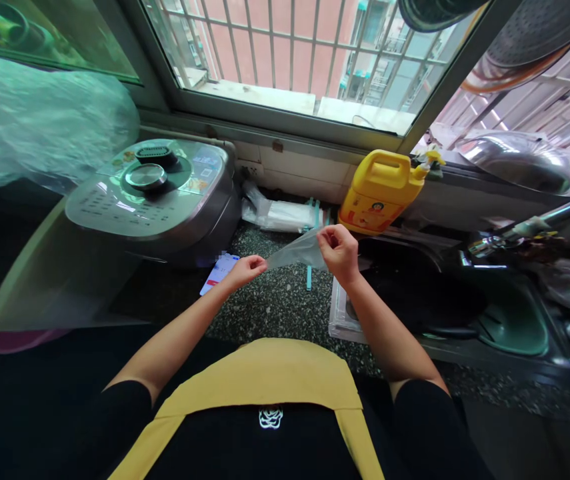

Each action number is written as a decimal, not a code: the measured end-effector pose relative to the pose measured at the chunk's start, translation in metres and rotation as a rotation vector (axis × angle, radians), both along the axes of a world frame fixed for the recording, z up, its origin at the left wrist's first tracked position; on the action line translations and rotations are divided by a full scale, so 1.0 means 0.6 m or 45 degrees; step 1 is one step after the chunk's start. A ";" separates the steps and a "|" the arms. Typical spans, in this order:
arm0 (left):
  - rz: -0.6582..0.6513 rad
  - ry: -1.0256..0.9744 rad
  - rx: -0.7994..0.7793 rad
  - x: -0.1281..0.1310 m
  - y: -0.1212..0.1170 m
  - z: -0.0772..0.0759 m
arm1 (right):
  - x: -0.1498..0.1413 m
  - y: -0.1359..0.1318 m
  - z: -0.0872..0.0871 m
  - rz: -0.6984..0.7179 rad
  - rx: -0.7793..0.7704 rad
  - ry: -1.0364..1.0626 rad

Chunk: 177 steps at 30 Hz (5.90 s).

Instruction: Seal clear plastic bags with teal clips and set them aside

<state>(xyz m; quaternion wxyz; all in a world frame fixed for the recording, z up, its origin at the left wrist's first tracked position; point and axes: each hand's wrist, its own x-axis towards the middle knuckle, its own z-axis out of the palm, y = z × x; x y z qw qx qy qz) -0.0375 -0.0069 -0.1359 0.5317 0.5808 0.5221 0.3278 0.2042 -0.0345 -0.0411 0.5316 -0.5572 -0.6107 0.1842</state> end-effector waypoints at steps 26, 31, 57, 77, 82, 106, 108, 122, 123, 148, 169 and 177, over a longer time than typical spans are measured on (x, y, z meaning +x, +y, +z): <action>0.150 -0.688 -0.536 0.072 -0.032 0.115 | -0.081 -0.062 -0.041 0.176 0.377 -0.542; 0.166 -0.680 -0.465 0.075 -0.034 0.118 | -0.087 -0.061 -0.041 0.099 0.400 -0.685; -0.044 -0.395 -0.201 0.056 -0.013 0.125 | -0.076 -0.060 -0.044 0.230 0.507 -0.927; -0.475 0.147 0.383 -0.053 -0.006 0.210 | -0.038 0.072 0.043 0.999 -0.227 -0.423; -0.327 0.048 0.289 -0.067 -0.004 0.190 | -0.038 0.056 0.049 0.829 -0.309 -0.249; -0.096 0.202 0.999 -0.023 0.015 0.223 | -0.051 0.031 0.074 0.689 -0.262 -0.010; -0.241 0.268 1.073 0.000 0.016 0.237 | -0.057 0.031 0.079 0.717 -0.256 -0.009; -0.312 0.247 1.108 -0.003 0.016 0.254 | -0.038 0.031 -0.045 0.224 -0.912 0.418; -0.308 0.240 1.109 -0.005 0.015 0.253 | -0.043 0.029 -0.056 0.237 -0.954 0.449; -0.337 0.086 0.997 -0.032 0.024 0.257 | -0.037 0.041 -0.005 0.350 -0.212 0.241; 0.073 0.858 0.069 -0.082 -0.005 -0.017 | -0.048 0.039 0.023 0.386 -0.080 -0.190; 0.082 0.408 1.162 -0.051 0.041 0.157 | -0.049 0.037 0.036 0.423 -0.067 -0.241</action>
